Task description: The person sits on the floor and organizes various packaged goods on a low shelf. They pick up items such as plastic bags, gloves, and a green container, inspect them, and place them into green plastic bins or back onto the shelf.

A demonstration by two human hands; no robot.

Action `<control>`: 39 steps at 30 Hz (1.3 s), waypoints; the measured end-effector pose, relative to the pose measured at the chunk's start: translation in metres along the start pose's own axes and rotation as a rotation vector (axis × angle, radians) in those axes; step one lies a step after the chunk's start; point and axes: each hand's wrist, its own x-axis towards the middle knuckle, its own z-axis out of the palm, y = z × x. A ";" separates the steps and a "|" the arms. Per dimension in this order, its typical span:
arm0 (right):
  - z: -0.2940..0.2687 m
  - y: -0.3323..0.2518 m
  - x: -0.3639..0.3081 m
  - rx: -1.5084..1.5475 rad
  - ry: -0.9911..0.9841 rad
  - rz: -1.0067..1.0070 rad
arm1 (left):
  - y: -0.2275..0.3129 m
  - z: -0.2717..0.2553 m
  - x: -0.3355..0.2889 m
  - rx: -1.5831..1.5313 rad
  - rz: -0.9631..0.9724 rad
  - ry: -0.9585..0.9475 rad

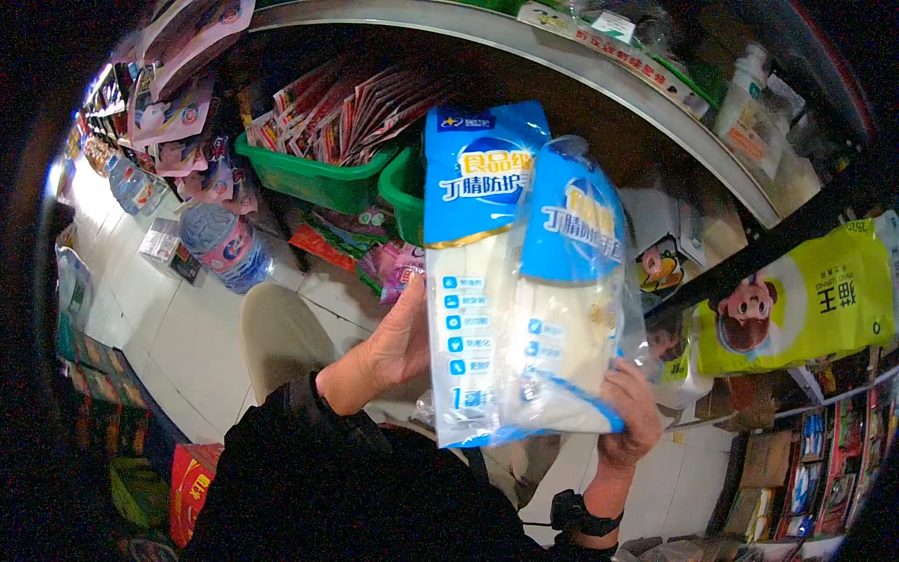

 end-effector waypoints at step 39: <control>-0.013 0.054 -0.112 0.930 0.250 0.983 | -0.120 -0.041 -0.012 0.111 -0.436 0.028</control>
